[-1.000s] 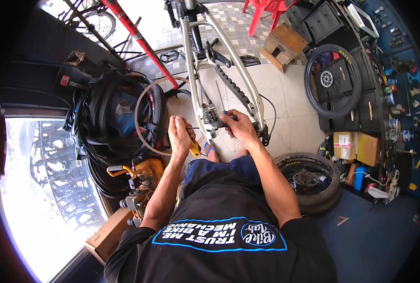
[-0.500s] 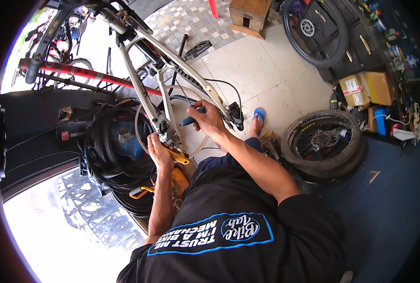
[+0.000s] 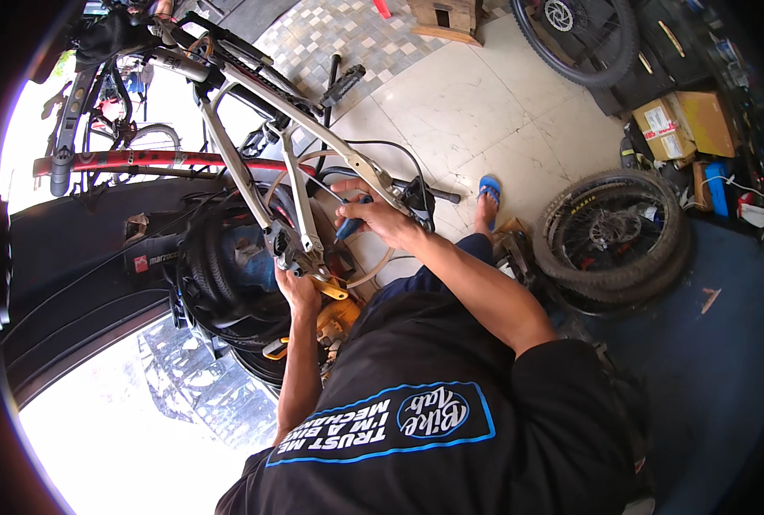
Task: The person works on a bicycle mounted on a stand in a workshop. They retrieve a screwdriver from a wall rack, then use it to adjust the rear derailleur and brake caliper area while rotating the crank and checking cable tension.
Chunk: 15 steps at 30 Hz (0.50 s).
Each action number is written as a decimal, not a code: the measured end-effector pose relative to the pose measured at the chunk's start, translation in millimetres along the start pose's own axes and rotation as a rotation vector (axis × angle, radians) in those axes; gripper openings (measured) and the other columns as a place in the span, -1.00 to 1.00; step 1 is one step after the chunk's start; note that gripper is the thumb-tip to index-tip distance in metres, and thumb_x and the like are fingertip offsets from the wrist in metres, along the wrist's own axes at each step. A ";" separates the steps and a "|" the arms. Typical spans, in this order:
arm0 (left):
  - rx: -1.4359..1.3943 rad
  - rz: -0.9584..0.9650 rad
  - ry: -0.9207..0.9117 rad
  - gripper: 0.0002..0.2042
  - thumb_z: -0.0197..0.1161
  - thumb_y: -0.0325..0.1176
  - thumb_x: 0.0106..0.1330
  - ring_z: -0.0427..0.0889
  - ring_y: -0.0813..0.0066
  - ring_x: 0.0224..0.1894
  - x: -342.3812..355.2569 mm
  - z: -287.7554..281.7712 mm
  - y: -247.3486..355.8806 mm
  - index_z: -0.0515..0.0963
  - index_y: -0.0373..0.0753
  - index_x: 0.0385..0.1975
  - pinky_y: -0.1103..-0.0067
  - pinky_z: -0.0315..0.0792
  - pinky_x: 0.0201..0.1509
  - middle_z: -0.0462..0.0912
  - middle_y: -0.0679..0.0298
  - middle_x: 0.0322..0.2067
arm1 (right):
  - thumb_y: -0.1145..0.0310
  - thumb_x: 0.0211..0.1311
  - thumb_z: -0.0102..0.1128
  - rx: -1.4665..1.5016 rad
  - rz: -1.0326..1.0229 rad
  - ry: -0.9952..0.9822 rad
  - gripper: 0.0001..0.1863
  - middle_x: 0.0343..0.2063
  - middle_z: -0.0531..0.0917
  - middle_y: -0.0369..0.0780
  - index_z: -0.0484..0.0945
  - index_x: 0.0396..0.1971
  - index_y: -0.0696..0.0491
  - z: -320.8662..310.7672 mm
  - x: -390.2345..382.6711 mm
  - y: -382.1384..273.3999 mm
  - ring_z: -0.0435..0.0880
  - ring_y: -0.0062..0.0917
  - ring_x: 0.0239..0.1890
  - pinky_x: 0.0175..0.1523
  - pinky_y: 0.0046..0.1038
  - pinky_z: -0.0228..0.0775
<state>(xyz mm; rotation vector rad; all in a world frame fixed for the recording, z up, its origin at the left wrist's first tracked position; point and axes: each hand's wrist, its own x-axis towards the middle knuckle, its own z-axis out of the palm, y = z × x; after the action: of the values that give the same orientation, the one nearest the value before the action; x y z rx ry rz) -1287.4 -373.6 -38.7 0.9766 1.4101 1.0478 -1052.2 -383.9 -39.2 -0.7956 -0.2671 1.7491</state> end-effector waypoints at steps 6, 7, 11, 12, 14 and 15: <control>0.310 0.222 0.015 -0.78 -0.12 -0.33 0.69 0.36 0.62 -0.36 3.9 -5.6 -10.5 0.42 -0.31 -0.17 0.59 0.36 -0.22 0.45 0.34 -0.40 | 0.53 0.39 0.20 -0.213 -0.049 0.001 -0.63 -0.26 0.71 -0.29 0.62 0.16 0.07 16.3 -5.6 6.0 0.70 -0.60 -0.13 0.10 -0.51 0.57; 0.400 0.287 0.026 -0.77 -0.12 -0.34 0.69 0.36 0.59 -0.36 3.7 -4.4 -8.4 0.42 -0.33 -0.17 0.57 0.37 -0.21 0.44 0.30 -0.41 | 0.53 0.39 0.19 -0.329 -0.098 -0.029 -0.65 -0.27 0.71 -0.30 0.63 0.15 0.09 15.7 -3.2 8.2 0.69 -0.62 -0.14 0.09 -0.53 0.55; 0.481 0.353 0.012 -0.77 -0.13 -0.37 0.68 0.38 0.52 -0.36 -4.3 10.1 12.1 0.42 -0.37 -0.16 0.51 0.40 -0.19 0.46 0.23 -0.41 | 0.37 0.45 0.24 -0.659 -0.145 -0.137 -0.73 -0.25 0.74 -0.27 0.66 0.04 0.17 14.5 2.0 15.4 0.63 -0.67 -0.18 0.00 -0.56 0.49; 0.490 0.281 0.014 -0.78 -0.13 -0.37 0.68 0.41 0.52 -0.36 -9.1 13.9 21.1 0.42 -0.37 -0.15 0.49 0.41 -0.18 0.49 0.23 -0.40 | 0.32 0.44 0.27 -0.698 -0.134 -0.129 -0.72 -0.24 0.75 -0.23 0.68 0.00 0.17 21.9 -1.7 13.7 0.63 -0.64 -0.20 -0.02 -0.53 0.48; 0.492 0.271 0.014 -0.77 -0.15 -0.37 0.69 0.41 0.53 -0.36 -5.6 8.0 8.9 0.42 -0.36 -0.16 0.49 0.41 -0.20 0.51 0.23 -0.40 | 0.23 0.42 0.35 -0.716 -0.157 -0.136 -0.66 -0.19 0.77 -0.15 0.66 -0.01 0.18 25.6 -4.5 18.0 0.66 -0.60 -0.14 0.02 -0.49 0.48; 0.494 0.265 0.010 -0.76 -0.15 -0.36 0.69 0.42 0.54 -0.36 -4.9 7.8 7.1 0.42 -0.35 -0.17 0.49 0.42 -0.21 0.51 0.24 -0.39 | 0.25 0.42 0.35 -0.688 -0.199 -0.152 -0.66 -0.18 0.77 -0.14 0.66 0.01 0.18 23.7 -4.6 22.6 0.67 -0.59 -0.13 0.04 -0.48 0.49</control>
<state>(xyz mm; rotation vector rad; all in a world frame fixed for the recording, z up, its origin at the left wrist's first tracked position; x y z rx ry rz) -1279.1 -375.7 -30.9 1.5509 1.6160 0.9067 -1083.8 -390.6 -32.2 -1.0735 -1.0533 1.5295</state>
